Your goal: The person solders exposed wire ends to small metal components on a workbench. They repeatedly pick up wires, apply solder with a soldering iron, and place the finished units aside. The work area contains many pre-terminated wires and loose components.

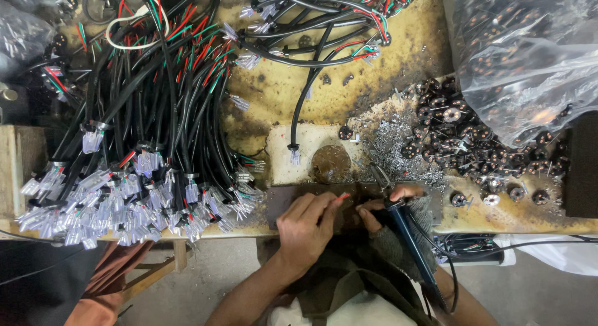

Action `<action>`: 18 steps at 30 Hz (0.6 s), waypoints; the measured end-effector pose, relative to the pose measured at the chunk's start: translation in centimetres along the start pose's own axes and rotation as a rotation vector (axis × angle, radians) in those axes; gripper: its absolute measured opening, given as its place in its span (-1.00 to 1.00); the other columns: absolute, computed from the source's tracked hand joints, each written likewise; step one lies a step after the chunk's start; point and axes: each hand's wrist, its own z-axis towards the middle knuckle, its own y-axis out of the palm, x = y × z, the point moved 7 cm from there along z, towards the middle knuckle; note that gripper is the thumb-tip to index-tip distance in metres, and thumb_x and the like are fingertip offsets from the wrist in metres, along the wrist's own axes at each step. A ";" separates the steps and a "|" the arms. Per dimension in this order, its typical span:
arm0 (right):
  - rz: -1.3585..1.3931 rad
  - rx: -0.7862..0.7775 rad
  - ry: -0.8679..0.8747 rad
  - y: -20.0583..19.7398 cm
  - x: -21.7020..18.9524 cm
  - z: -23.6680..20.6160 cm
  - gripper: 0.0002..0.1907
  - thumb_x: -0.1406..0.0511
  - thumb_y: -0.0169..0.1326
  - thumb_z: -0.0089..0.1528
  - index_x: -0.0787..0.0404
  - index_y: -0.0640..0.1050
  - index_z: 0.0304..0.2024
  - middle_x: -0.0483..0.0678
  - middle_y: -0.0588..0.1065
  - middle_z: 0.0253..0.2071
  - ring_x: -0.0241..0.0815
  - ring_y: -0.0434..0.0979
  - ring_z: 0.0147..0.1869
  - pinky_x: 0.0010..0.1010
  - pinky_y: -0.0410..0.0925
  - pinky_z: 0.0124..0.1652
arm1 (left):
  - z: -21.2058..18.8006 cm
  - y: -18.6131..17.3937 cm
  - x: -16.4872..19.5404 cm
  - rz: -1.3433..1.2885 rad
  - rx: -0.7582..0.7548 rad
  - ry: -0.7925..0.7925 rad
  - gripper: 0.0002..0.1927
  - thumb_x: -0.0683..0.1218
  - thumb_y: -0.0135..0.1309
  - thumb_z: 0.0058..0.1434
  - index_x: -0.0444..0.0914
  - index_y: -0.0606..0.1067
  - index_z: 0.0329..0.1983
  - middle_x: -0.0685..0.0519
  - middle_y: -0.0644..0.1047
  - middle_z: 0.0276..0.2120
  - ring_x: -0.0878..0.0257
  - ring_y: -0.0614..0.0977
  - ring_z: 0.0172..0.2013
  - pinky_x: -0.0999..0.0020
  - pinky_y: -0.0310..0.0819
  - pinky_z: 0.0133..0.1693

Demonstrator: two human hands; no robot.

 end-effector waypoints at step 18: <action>0.332 0.091 -0.297 -2.2 -2.9 -2.3 -0.49 0.37 0.25 0.14 0.23 0.29 0.04 -0.01 0.41 -0.12 -0.31 0.48 -0.17 -0.54 0.37 -0.23 | 0.4 1.6 0.4 -0.205 -0.250 -0.091 -0.85 -0.13 0.29 0.14 -0.28 0.62 -0.25 -0.03 0.60 -0.43 0.11 0.63 -0.52 0.28 0.48 -0.47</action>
